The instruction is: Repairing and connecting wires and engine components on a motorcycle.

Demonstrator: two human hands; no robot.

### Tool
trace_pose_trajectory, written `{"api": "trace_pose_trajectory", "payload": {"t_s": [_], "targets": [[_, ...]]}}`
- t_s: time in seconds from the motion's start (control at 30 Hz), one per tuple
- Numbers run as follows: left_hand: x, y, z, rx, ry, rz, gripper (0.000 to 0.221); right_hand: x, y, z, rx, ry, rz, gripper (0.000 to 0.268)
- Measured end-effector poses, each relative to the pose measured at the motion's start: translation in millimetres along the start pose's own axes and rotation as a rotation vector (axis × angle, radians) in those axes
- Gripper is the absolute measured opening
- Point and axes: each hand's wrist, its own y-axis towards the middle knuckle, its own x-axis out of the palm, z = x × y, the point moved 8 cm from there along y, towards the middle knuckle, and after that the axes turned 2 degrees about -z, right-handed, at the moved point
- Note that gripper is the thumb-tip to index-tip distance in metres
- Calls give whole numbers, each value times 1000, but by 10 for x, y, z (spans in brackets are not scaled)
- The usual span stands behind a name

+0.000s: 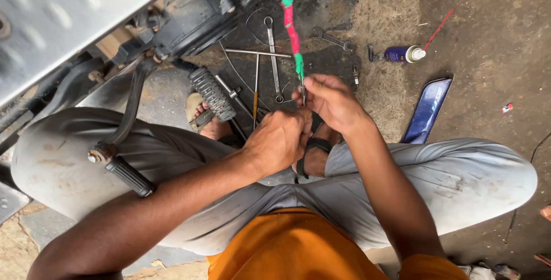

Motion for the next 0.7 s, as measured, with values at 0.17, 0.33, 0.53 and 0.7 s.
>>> {"api": "trace_pose_trajectory", "payload": {"t_s": [0.17, 0.33, 0.53, 0.7], "targets": [[-12, -4, 31, 20, 12, -3, 9, 180, -95, -57, -62, 9, -17, 19], [-19, -15, 72, 62, -23, 4, 15, 113, -201, -36, -114, 53, -28, 16], [-12, -23, 112, 71, -5, 56, 9, 140, -372, 3, -73, 30, -64, 20], [-58, -42, 121, 56, -70, 63, 15, 146, -373, -10, -51, 39, -105, 22]]}}
